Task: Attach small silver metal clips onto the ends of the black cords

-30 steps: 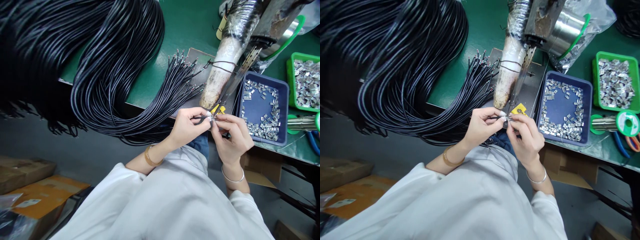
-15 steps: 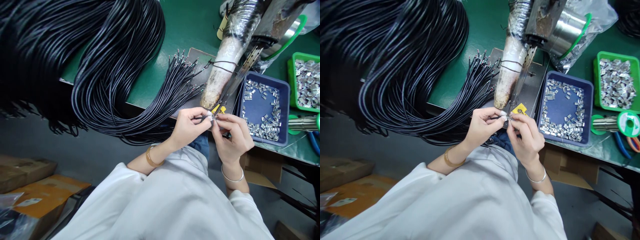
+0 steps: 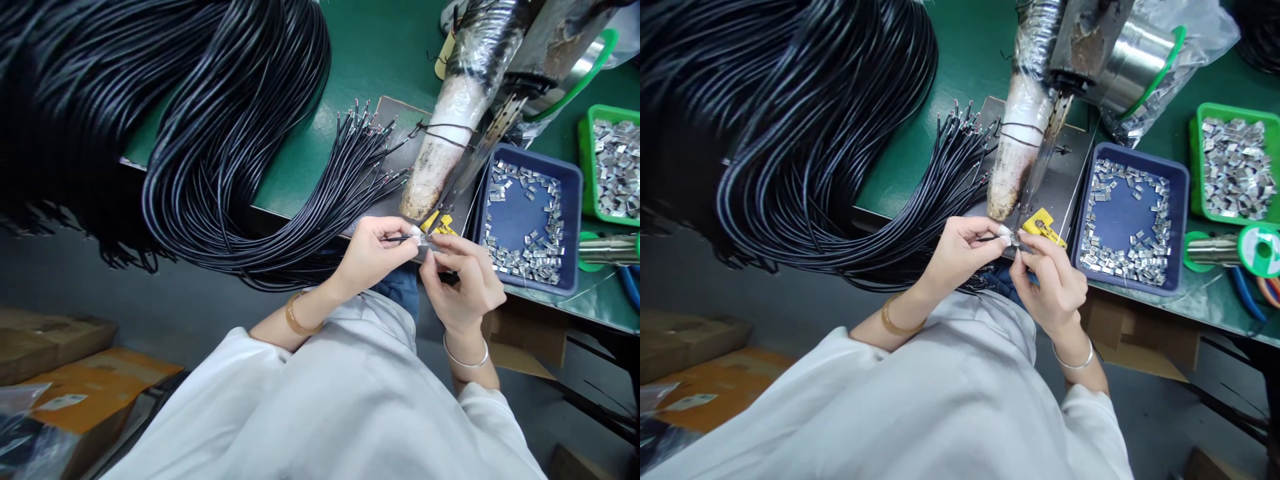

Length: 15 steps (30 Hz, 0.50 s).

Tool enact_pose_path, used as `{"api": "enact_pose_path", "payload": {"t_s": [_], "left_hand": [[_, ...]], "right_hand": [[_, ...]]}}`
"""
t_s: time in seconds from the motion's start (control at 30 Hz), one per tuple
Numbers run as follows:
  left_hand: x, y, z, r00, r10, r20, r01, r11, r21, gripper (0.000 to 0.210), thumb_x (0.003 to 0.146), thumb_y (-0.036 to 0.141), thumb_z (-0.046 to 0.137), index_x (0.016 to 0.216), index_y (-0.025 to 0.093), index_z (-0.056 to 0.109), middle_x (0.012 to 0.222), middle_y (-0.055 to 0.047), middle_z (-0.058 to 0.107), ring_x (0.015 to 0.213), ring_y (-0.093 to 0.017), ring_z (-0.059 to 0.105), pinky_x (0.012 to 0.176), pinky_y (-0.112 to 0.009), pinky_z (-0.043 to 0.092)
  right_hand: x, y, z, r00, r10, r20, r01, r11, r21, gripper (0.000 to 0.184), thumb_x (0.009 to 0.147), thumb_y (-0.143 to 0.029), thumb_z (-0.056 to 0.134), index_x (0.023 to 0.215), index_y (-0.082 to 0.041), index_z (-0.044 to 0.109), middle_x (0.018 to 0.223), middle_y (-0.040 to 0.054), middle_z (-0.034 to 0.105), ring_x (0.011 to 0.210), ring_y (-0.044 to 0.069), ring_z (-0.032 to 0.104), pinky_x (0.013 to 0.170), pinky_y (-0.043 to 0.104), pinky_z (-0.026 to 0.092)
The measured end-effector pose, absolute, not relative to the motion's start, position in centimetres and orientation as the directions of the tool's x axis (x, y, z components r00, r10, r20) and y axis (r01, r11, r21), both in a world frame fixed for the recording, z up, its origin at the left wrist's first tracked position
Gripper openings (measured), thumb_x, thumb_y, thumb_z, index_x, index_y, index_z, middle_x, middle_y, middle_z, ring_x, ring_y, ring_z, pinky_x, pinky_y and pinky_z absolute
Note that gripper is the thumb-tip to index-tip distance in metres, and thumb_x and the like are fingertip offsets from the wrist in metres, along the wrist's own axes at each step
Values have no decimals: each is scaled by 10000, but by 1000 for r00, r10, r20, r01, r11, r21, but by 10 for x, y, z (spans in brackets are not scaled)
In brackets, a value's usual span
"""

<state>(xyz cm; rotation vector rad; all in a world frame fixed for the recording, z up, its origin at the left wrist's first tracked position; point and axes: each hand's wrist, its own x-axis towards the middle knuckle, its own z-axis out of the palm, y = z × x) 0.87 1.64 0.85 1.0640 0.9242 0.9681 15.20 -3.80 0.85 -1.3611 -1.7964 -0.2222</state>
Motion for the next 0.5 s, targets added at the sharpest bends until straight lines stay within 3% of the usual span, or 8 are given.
{"api": "enact_pose_path", "payload": {"t_s": [0.33,0.5], "left_hand": [[8,13,8,365,928,-80,-179,154,972,96,780,206,661,755,116,685,663,4,615,558,-56,492,531,-159,425],[4,0,2,345,934,95,9,-104,994,135,864,250,628,886,137,698,685,7,604,546,-63,451,524,-182,385]], "right_hand": [[152,-37,12,43,741,671,821,356,-446,147,844,-115,686,914,-225,620,957,21,758,851,157,739,687,268,606],[154,-37,15,113,841,529,730,290,-618,71,884,-166,660,898,-217,613,846,-4,711,784,124,705,647,229,582]]}}
